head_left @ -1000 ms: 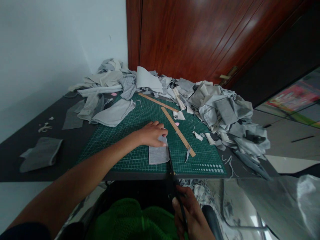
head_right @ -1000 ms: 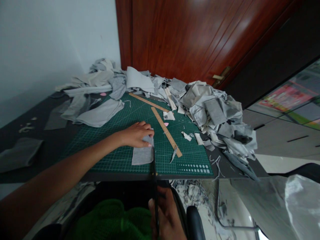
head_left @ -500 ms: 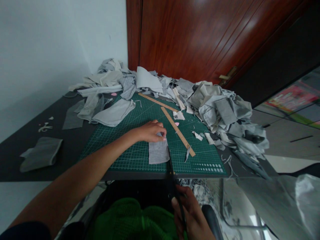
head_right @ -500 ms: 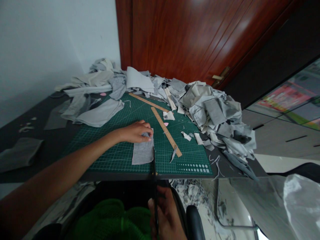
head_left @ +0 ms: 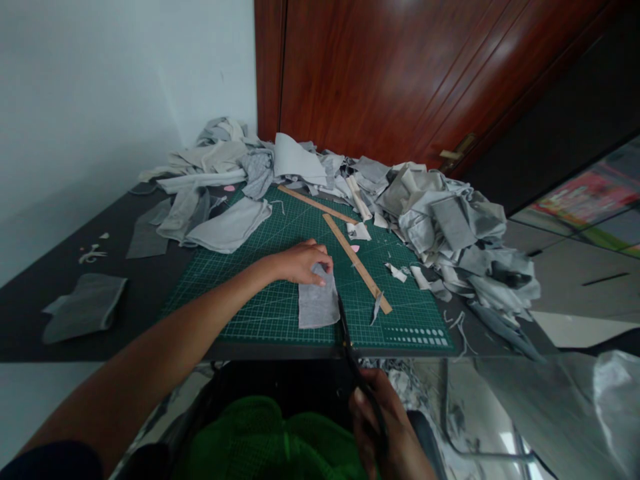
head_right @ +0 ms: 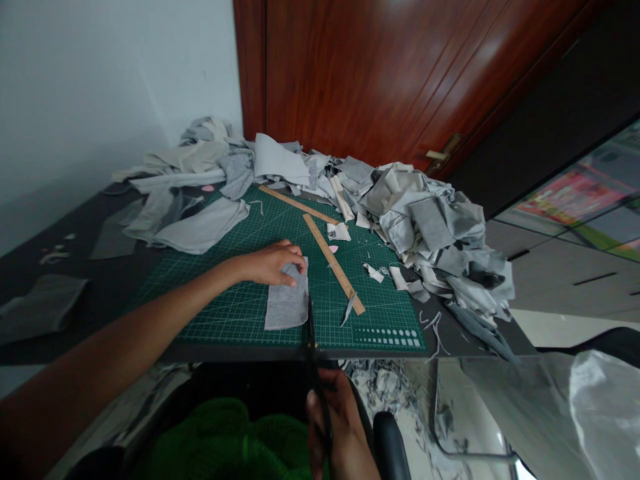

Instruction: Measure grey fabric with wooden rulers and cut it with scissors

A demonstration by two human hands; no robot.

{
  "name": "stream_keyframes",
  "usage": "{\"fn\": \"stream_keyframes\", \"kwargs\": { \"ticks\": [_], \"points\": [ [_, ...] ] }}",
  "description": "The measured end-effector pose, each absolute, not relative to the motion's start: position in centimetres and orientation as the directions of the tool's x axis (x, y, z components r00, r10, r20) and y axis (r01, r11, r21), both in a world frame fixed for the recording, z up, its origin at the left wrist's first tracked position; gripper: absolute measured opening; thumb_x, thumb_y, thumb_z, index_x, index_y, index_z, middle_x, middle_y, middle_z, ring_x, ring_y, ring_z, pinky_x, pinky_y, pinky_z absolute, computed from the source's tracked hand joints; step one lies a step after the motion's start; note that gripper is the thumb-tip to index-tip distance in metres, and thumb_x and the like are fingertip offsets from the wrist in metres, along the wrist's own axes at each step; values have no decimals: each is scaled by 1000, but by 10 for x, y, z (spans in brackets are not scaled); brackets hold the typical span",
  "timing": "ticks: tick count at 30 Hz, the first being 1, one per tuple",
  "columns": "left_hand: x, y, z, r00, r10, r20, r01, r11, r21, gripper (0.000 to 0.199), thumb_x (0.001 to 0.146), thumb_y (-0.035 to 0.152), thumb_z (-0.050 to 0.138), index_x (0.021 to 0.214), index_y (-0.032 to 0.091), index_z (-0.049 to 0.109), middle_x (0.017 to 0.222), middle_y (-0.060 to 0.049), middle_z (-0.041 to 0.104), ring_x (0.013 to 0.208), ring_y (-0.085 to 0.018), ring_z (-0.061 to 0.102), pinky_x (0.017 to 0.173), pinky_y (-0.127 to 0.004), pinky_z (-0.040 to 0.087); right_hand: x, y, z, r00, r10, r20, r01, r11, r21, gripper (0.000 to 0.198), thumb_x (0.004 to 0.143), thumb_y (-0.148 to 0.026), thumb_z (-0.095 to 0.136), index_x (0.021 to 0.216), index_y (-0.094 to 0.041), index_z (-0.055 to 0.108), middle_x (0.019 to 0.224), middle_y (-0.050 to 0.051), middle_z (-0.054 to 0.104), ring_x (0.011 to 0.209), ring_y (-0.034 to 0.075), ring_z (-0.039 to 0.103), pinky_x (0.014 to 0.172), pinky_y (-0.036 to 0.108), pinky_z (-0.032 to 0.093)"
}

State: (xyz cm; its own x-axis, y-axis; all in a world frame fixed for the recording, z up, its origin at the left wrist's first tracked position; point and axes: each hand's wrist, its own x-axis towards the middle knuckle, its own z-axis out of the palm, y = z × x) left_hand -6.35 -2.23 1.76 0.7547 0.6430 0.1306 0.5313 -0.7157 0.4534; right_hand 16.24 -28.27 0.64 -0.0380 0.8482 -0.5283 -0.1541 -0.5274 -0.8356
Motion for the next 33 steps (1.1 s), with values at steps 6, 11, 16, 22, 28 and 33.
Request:
{"fn": "stream_keyframes", "kwargs": {
  "ticks": [6, 11, 16, 22, 28, 33],
  "points": [
    [-63, -23, 19, 756, 643, 126, 531, -715, 455, 24, 76, 33, 77, 97, 23, 71, 98, -2, 63, 98, -22, 50, 88, -30, 35, 157, -275, 7, -57, 871, -489, -87, -492, -866, 59, 80, -65, 73, 114, -24, 48, 65, -10, 52, 40, 5, 38, 33, 15, 32],
    [-63, -22, 18, 756, 640, 137, 525, -717, 458, 24, 77, 34, 76, 97, 23, 71, 99, -2, 63, 98, -22, 49, 89, -31, 35, 155, -272, 6, -81, 880, -468, -71, -473, -878, 59, 83, -65, 71, 117, -25, 45, 64, -10, 52, 42, 6, 40, 35, 15, 35],
    [-63, -21, 16, 757, 637, 145, 525, -725, 447, 24, 77, 33, 76, 98, 23, 72, 98, -2, 63, 97, -22, 50, 88, -31, 35, 152, -270, 9, -53, 882, -469, -90, -472, -877, 63, 80, -65, 74, 119, -25, 45, 67, -10, 51, 43, 5, 39, 34, 15, 33],
    [-62, -22, 17, 756, 639, 140, 532, -725, 438, 23, 76, 32, 77, 97, 23, 72, 98, -2, 64, 97, -22, 50, 88, -31, 35, 155, -272, 2, -65, 882, -467, -86, -471, -878, 65, 80, -65, 74, 121, -23, 45, 61, -10, 50, 41, 6, 39, 34, 16, 32],
    [-62, -23, 19, 756, 641, 132, 535, -721, 440, 23, 77, 33, 78, 96, 23, 72, 97, -2, 64, 95, -22, 50, 87, -31, 35, 154, -271, 4, -56, 882, -468, -101, -471, -876, 64, 81, -63, 74, 121, -23, 44, 58, -11, 48, 41, 6, 38, 34, 15, 32],
    [-63, -21, 17, 752, 643, 143, 536, -723, 434, 24, 75, 34, 79, 96, 23, 72, 97, -2, 64, 95, -22, 51, 86, -30, 35, 148, -270, 11, -31, 865, -500, -183, -497, -848, 65, 76, -62, 78, 116, -24, 45, 66, -10, 51, 41, 6, 39, 33, 15, 31]
  ]
}}
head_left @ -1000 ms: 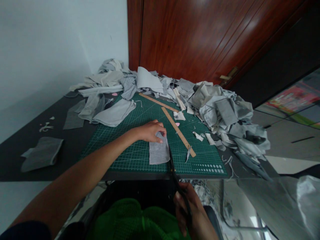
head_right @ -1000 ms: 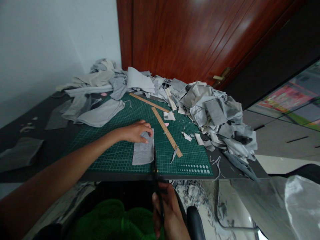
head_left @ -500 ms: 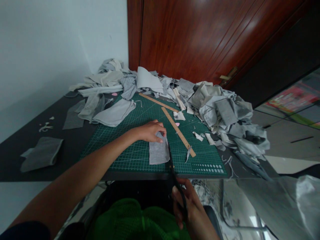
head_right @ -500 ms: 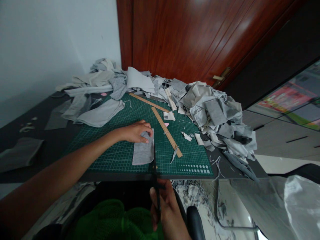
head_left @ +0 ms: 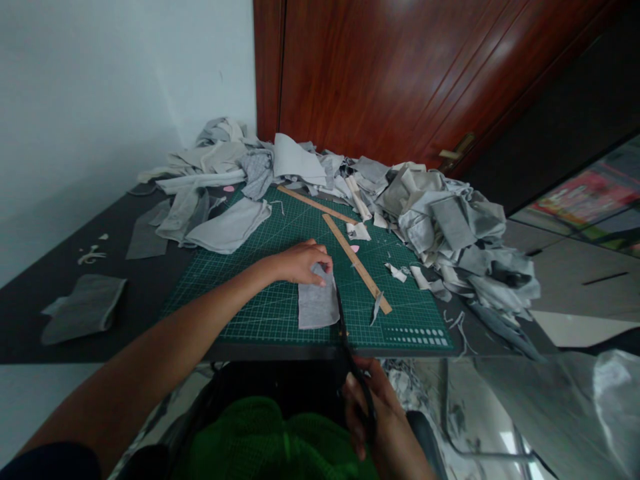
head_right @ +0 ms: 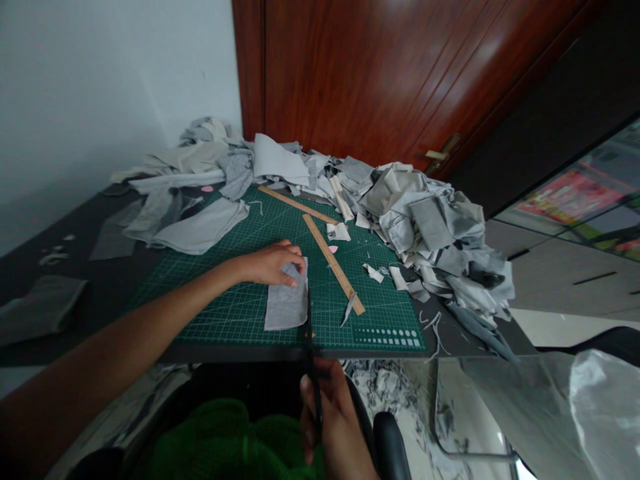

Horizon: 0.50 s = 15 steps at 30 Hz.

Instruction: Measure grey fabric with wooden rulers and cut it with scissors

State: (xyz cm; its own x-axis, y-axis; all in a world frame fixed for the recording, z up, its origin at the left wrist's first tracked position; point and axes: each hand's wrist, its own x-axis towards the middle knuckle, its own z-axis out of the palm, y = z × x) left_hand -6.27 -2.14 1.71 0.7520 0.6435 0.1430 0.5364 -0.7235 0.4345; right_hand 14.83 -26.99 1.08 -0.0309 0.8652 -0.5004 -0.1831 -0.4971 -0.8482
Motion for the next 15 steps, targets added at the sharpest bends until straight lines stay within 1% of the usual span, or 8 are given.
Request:
{"fn": "stream_keyframes", "kwargs": {
  "ticks": [4, 8, 11, 15],
  "points": [
    [-63, -21, 17, 749, 648, 138, 541, -718, 437, 25, 76, 35, 78, 97, 25, 72, 99, -2, 64, 97, -22, 51, 87, -31, 36, 147, -271, 8, -10, 856, -517, -214, -507, -835, 65, 73, -63, 80, 114, -25, 47, 68, -10, 51, 42, 5, 39, 32, 14, 31],
    [-63, -21, 17, 747, 653, 128, 545, -711, 445, 25, 75, 35, 78, 97, 24, 72, 101, -2, 64, 99, -23, 51, 88, -31, 36, 147, -272, 7, -30, 860, -510, -248, -501, -829, 59, 75, -60, 79, 110, -25, 49, 69, -9, 51, 41, 5, 38, 32, 14, 29],
    [-63, -21, 17, 750, 649, 132, 541, -715, 444, 25, 76, 36, 78, 97, 25, 72, 101, -2, 64, 99, -23, 51, 88, -31, 36, 147, -272, 8, -34, 863, -504, -235, -497, -835, 57, 76, -60, 79, 109, -25, 49, 69, -9, 53, 41, 5, 38, 33, 14, 29],
    [-63, -21, 16, 751, 647, 132, 539, -716, 443, 25, 76, 35, 78, 97, 25, 72, 101, -2, 64, 99, -23, 51, 88, -31, 35, 148, -273, 5, -30, 873, -487, -188, -483, -855, 57, 79, -62, 76, 114, -25, 49, 70, -8, 53, 42, 5, 39, 33, 15, 31]
  ]
}}
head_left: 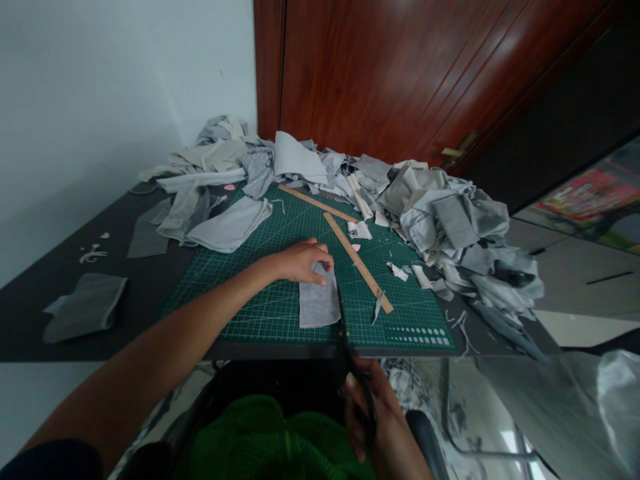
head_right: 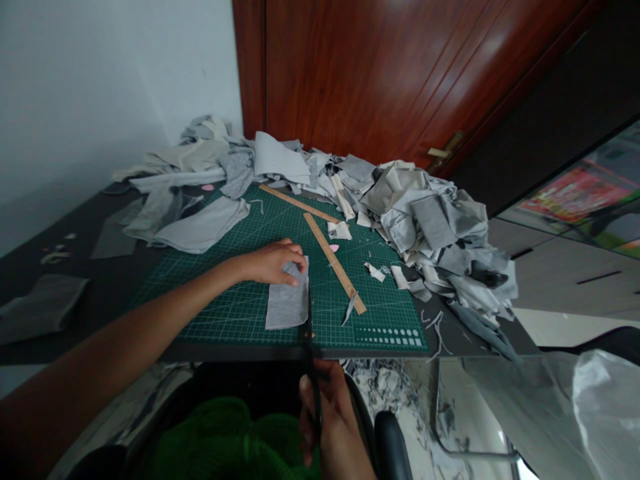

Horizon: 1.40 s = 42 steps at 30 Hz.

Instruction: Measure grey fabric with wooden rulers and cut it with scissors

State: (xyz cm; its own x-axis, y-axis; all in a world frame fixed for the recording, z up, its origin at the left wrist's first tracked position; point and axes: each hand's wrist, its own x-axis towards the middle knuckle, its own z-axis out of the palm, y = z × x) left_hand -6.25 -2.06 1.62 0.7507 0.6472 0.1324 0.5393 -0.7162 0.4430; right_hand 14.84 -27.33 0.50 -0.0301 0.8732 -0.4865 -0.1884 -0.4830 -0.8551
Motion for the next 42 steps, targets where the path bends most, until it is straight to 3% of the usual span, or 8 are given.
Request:
{"fn": "stream_keyframes", "kwargs": {
  "ticks": [18, 23, 32, 42],
  "points": [
    [-63, -19, 15, 751, 643, 151, 529, -723, 444, 25, 75, 35, 80, 96, 25, 72, 99, -2, 65, 96, -21, 52, 86, -29, 35, 150, -275, -3, -87, 894, -440, -164, -449, -878, 55, 84, -62, 72, 117, -25, 46, 75, -6, 55, 42, 6, 42, 33, 17, 34],
    [-63, -19, 14, 744, 650, 155, 534, -718, 446, 25, 74, 36, 80, 95, 25, 73, 98, -1, 65, 95, -21, 52, 85, -30, 36, 151, -274, -2, -105, 886, -452, -150, -463, -873, 56, 85, -60, 72, 119, -25, 45, 67, -10, 52, 42, 6, 41, 34, 16, 35],
    [-65, -15, 14, 745, 647, 164, 503, -706, 499, 24, 72, 31, 83, 94, 23, 76, 100, -3, 67, 100, -21, 54, 88, -30, 39, 152, -268, 2, -77, 870, -486, -323, -483, -814, 53, 78, -59, 77, 109, -25, 49, 68, -10, 51, 38, 4, 37, 30, 14, 28],
    [-69, -13, 13, 764, 628, 149, 491, -715, 499, 18, 76, 30, 79, 93, 24, 81, 105, -4, 67, 104, -21, 55, 89, -30, 40, 149, -247, 12, -88, 866, -491, -247, -497, -832, 56, 76, -60, 79, 105, -26, 47, 69, -11, 50, 41, 4, 37, 32, 15, 28]
  ]
}}
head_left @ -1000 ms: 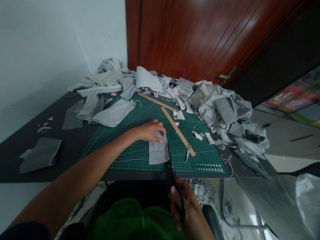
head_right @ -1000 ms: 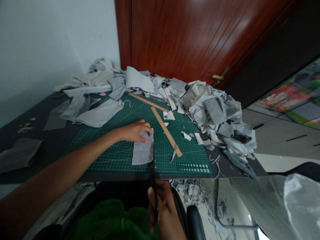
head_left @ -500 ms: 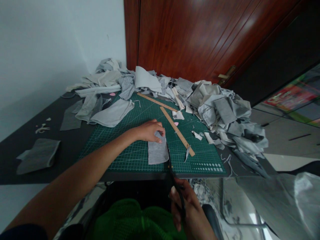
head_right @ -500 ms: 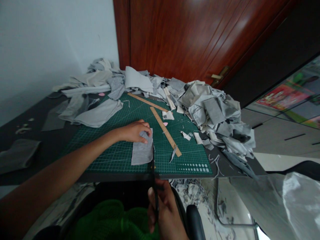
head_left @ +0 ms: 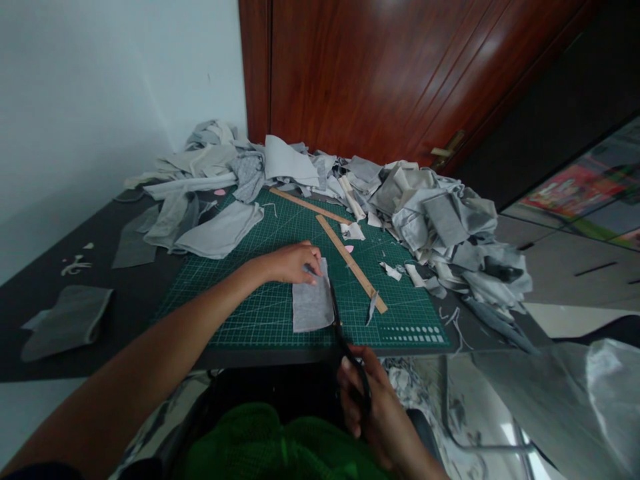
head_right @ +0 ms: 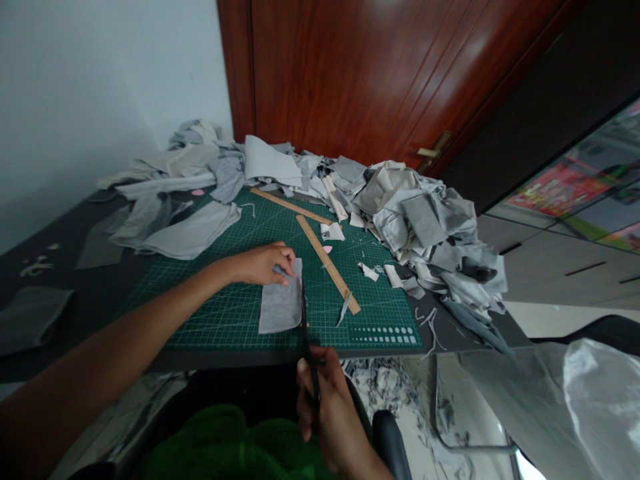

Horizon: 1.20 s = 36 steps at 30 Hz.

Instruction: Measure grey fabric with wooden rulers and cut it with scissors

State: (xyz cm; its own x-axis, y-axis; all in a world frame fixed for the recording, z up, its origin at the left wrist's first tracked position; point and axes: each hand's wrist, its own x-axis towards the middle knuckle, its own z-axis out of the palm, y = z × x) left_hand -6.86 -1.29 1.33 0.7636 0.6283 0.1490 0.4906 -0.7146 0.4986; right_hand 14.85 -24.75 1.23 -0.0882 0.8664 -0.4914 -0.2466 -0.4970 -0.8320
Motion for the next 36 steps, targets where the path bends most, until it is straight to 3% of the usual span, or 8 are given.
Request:
{"fn": "stream_keyframes", "kwargs": {
  "ticks": [10, 25, 36],
  "points": [
    [-69, -13, 13, 762, 631, 149, 493, -713, 499, 18, 75, 28, 82, 93, 24, 81, 106, -4, 67, 103, -21, 55, 89, -29, 41, 145, -247, 9, -82, 878, -472, -215, -478, -852, 60, 76, -62, 79, 112, -26, 46, 68, -11, 48, 42, 4, 37, 34, 16, 29],
    [-69, -13, 12, 769, 617, 167, 481, -730, 486, 16, 76, 28, 81, 92, 24, 81, 105, -3, 67, 102, -19, 55, 89, -29, 40, 145, -249, 3, -93, 890, -447, -244, -455, -856, 52, 81, -60, 76, 111, -26, 48, 76, -9, 53, 43, 3, 38, 34, 15, 29],
    [-69, -12, 13, 766, 622, 162, 481, -722, 497, 19, 75, 27, 82, 93, 23, 80, 104, -3, 68, 103, -20, 55, 90, -29, 40, 146, -247, 6, -90, 885, -457, -251, -465, -849, 59, 76, -59, 80, 111, -26, 47, 72, -10, 53, 41, 4, 39, 33, 15, 31]
  ]
}}
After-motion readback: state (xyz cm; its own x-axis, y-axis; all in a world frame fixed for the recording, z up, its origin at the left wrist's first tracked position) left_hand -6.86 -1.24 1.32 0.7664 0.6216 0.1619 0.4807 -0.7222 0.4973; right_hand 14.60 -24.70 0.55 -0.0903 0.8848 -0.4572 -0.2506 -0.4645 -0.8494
